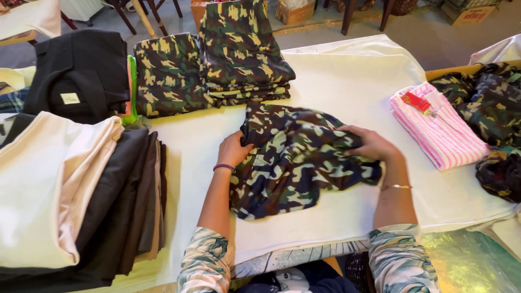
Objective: Folding camouflage patterned pants on a work table.
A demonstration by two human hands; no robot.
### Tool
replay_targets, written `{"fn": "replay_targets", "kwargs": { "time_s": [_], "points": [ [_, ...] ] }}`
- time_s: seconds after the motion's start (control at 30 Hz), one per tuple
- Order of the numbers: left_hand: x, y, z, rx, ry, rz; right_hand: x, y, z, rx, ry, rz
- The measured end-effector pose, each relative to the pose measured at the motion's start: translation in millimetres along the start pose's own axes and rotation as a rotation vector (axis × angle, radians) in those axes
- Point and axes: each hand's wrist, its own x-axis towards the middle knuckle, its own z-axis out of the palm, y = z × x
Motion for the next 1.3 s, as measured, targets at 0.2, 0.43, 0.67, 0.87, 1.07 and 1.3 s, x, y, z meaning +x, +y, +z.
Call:
{"fn": "replay_targets", "kwargs": {
  "time_s": [0.2,0.43,0.67,0.87,1.07,1.3],
  "points": [
    [-1,-11,-21,-0.202,0.206,0.129,-10,-22,-18,-0.431,1.003,0.13],
    [-43,1,-90,0.037,0.606,-0.07,5,-57,4,-0.573,0.803,0.023],
    [-52,45,-44,0.272,0.352,0.151,18,-21,30,-0.454,0.473,0.224],
    [-48,46,59,0.156,0.056,0.54,25,27,34,-0.351,0.448,0.324],
    [-24,5,56,0.175,-0.26,0.705,22,19,31,-0.323,0.559,0.38],
    [-49,32,-28,-0.448,-0.671,0.367,37,58,33,-0.308,0.565,0.364]
  ]
}}
